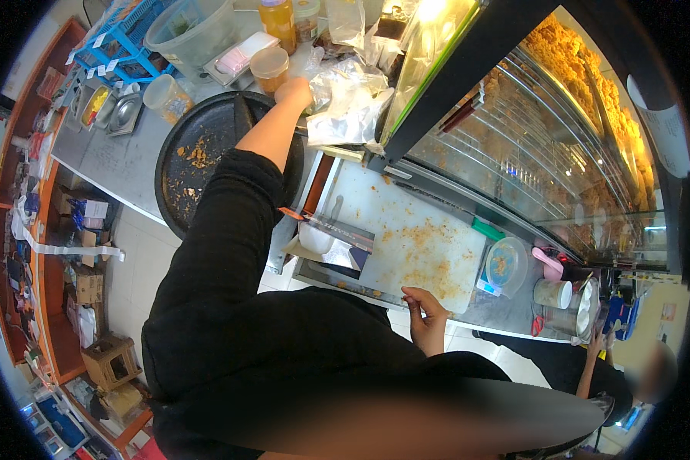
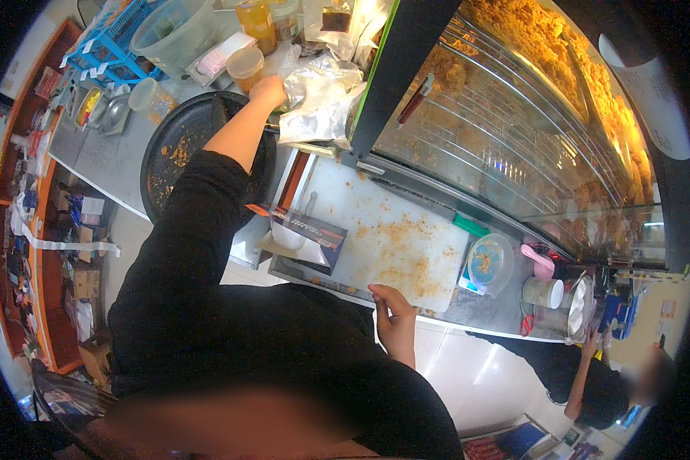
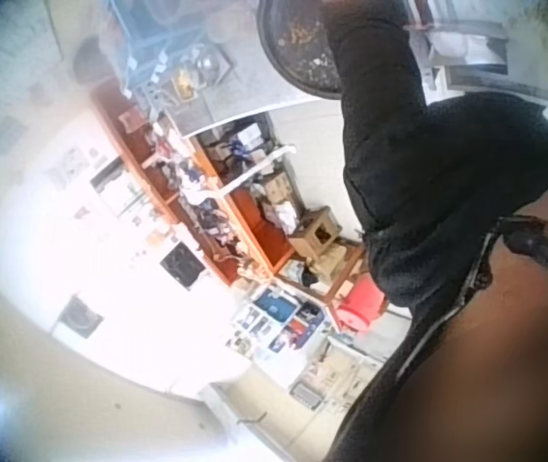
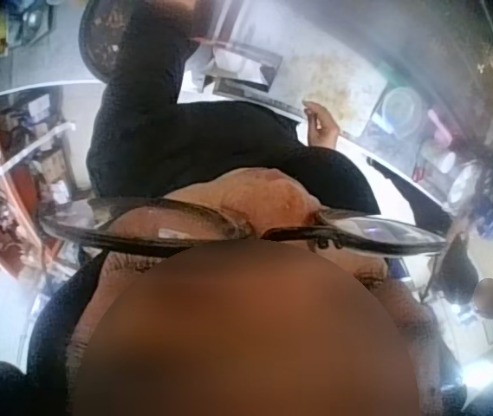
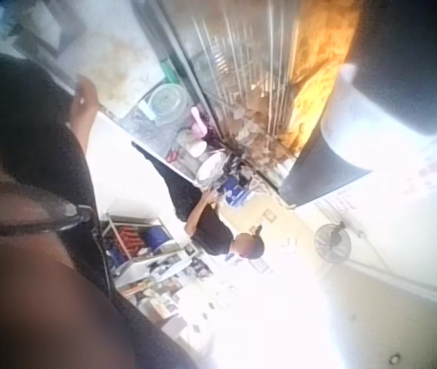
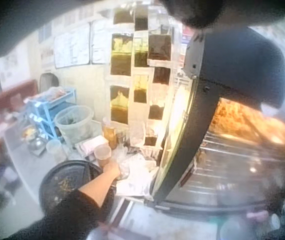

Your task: The person assembles a food order by cutting a piece of fried chicken, placing it in a paper container, and adding toppings including yellow flakes, green seaweed, and a brown crumbly topping. The person then closes the container, places it in a plastic bag, and adds a small packet before sealing the bag.

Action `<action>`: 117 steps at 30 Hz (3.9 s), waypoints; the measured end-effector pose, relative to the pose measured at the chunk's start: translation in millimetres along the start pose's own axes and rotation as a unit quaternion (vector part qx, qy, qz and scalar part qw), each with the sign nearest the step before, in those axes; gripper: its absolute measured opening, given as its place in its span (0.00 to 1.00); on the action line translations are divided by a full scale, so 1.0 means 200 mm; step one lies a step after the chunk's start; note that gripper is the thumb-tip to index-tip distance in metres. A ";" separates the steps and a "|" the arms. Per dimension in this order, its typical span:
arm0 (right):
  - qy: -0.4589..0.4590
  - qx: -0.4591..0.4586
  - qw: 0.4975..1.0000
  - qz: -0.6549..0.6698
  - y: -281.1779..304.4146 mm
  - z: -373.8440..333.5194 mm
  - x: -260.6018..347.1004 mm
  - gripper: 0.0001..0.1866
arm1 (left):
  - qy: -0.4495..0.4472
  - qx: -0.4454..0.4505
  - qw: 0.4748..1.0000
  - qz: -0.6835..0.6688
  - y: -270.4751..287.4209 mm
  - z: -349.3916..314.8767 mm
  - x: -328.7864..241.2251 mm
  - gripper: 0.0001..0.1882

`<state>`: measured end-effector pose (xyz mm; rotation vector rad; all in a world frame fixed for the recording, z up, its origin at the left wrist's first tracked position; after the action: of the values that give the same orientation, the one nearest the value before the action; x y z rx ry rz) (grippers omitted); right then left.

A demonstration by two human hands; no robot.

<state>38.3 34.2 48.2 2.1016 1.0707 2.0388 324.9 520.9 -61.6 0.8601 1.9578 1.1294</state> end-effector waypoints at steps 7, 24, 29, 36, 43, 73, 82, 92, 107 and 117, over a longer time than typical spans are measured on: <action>0.022 -0.002 1.000 -0.010 0.02 0.02 0.01 0.08 | -0.164 -0.408 0.898 0.001 0.46 -0.50 -0.19 0.10; 0.029 0.173 0.711 0.681 -0.13 0.43 0.41 0.23 | -0.508 -0.393 0.752 -0.144 0.25 -2.21 -0.70 0.08; 0.040 0.009 0.717 0.696 0.06 0.40 0.25 0.29 | -0.566 -0.313 0.747 -0.150 0.07 -2.31 -0.90 0.11; 0.264 0.186 0.622 0.714 0.51 0.25 0.26 0.56 | -0.646 -0.193 0.715 -0.186 -0.14 -2.46 -1.33 0.10; 0.284 -0.249 0.855 0.354 1.37 0.13 -0.15 0.54 | -0.689 -0.031 0.696 -0.202 -0.38 -2.59 -1.85 0.05; 0.114 -0.205 0.856 -0.460 3.43 0.46 -0.12 0.18 | -0.387 -0.133 0.858 -0.312 -0.45 -2.53 -1.67 0.03; 0.025 -0.281 0.693 -0.664 3.64 0.65 -0.19 0.22 | -0.289 -0.117 0.866 -0.391 -0.50 -2.52 -1.42 0.04; 0.344 -0.465 0.601 -0.551 3.08 -0.10 -0.07 0.20 | -0.304 -0.138 0.862 -0.381 -0.49 -2.51 -1.19 0.04; 0.441 0.111 0.853 -0.257 0.61 0.31 -0.51 0.21 | -0.333 -0.111 0.864 -0.361 -0.47 -2.45 -0.99 0.03; 0.009 0.093 0.805 -0.586 0.79 0.82 -0.86 0.13 | -0.277 -0.020 0.926 -0.257 -0.72 -2.32 -0.91 0.15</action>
<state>271.6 -97.9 -51.6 0.8819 1.9188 1.2923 10.0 117.5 24.7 0.5139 1.5399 0.5363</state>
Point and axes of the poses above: each hand's wrist, its own z-axis towards the middle knuckle, its own y-axis out of the back of the hand, x = y × z, the point moved 7 cm from there along z, towards the middle knuckle, and after that the axes turned 7 degrees about x, right-handed, at the moved point
